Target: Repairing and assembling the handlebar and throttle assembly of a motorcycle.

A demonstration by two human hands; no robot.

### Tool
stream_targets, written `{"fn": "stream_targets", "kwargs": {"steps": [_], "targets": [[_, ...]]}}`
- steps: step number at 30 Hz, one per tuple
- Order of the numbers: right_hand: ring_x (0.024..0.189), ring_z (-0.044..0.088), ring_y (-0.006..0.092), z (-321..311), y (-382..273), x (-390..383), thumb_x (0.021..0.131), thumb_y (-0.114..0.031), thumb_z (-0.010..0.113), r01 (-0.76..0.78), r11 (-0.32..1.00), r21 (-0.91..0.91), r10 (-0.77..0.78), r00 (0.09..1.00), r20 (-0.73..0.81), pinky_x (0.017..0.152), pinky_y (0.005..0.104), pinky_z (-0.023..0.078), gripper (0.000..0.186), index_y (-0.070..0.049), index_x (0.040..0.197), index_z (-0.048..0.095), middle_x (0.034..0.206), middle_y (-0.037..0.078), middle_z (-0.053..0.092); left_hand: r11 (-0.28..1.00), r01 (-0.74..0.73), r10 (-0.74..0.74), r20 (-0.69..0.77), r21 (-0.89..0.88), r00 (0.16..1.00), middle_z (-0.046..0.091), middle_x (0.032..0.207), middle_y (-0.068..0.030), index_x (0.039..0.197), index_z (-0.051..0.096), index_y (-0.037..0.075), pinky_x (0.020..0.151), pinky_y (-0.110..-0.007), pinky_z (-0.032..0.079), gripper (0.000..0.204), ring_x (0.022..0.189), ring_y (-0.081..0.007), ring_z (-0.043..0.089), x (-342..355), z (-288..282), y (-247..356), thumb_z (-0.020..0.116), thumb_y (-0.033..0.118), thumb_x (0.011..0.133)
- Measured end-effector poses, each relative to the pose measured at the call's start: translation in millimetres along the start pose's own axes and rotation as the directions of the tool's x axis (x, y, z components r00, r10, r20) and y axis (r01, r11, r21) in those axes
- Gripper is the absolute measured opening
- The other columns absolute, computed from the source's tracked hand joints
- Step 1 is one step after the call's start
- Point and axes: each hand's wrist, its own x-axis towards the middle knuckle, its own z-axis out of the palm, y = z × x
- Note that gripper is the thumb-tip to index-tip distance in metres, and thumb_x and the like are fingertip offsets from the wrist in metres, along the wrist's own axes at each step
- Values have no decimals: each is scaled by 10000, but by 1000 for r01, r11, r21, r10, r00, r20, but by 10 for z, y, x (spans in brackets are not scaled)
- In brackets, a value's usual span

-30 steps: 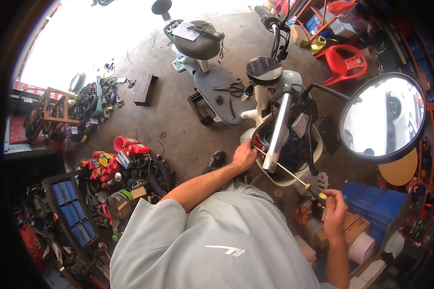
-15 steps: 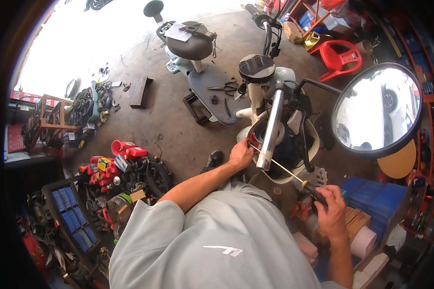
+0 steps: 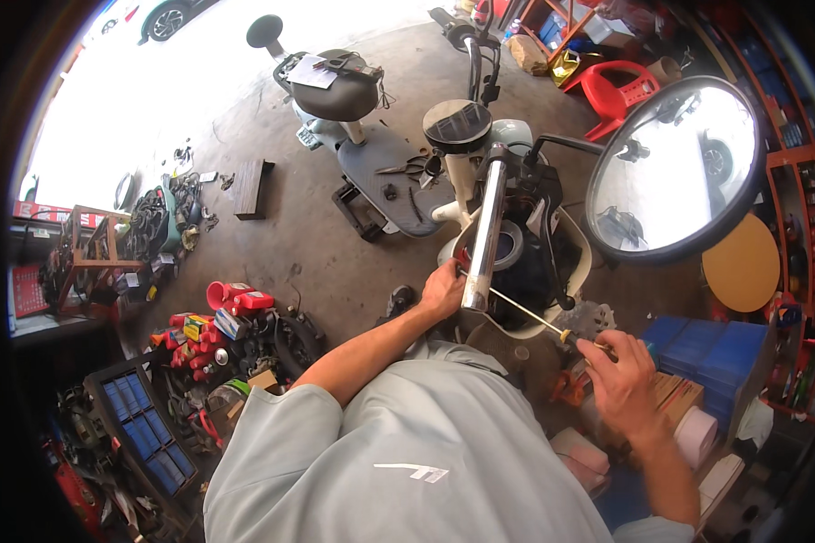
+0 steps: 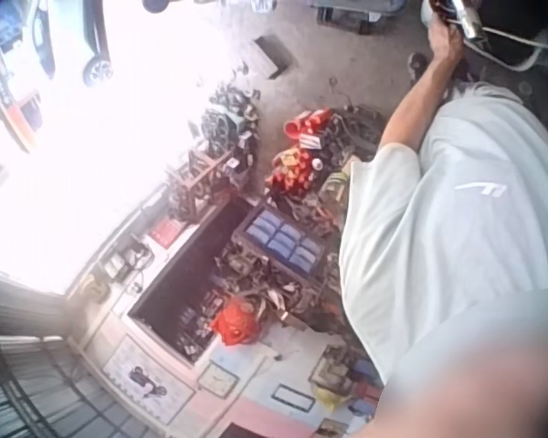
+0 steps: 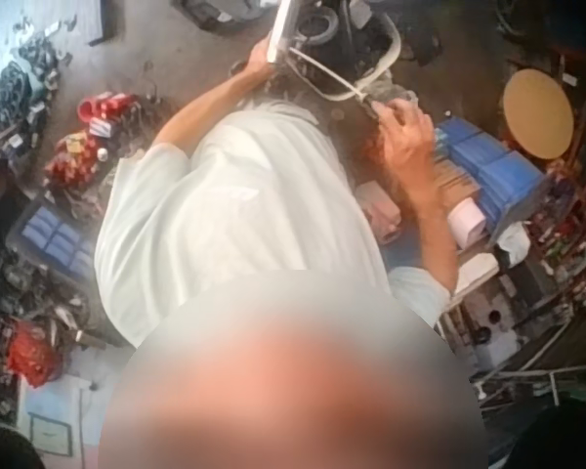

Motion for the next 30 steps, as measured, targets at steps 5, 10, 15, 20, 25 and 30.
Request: {"fn": "stream_targets", "kwargs": {"steps": [5,10,15,20,25,30], "targets": [[776,632,280,30,5,78,762,-9,667,59,998,-13,-59,998,23,661,401,517,389,-79,1144,691,1000,108,610,998,60,-60,25,10,998,674,1089,-277,1185,598,33,935,-500,472,402,1096,-442,620,77,22,-53,583,337,923],[703,631,272,30,-2,142,755,-7,655,90,996,-16,-90,996,-8,593,388,512,382,-53,1133,690,955,103,620,997,-74,74,-7,-35,997,680,1075,-263,1165,609,48,925,-492,481,357,1078,-437,627,92,-21,-18,583,302,915],[671,628,275,8,-3,188,756,-10,673,88,996,17,-87,995,-47,582,385,507,367,-44,1121,690,924,101,620,998,-42,42,-20,37,999,681,1079,-259,1153,619,57,913,-491,489,334,1067,-441,632,151,-37,53,577,285,912],[693,649,289,-18,17,226,744,-9,704,48,997,58,-45,998,-39,600,388,520,365,-42,1107,691,915,102,620,986,-121,126,-41,111,991,679,1081,-260,1146,621,55,906,-496,492,321,1062,-442,635,-49,-173,487,549,271,920],[744,668,325,12,-14,209,742,-3,719,-134,966,220,137,991,5,649,406,536,375,-51,1112,689,907,106,622,990,-74,81,-48,123,996,676,1089,-263,1147,624,54,899,-496,495,344,1056,-442,638,-70,-178,534,549,307,926],[780,664,341,-90,-75,191,755,-11,699,-203,959,198,191,979,77,678,417,534,384,-67,1135,686,965,132,595,996,-42,40,24,84,999,679,1096,-260,1167,614,37,899,-498,495,404,1057,-439,640,248,-59,165,600,350,912]]}}
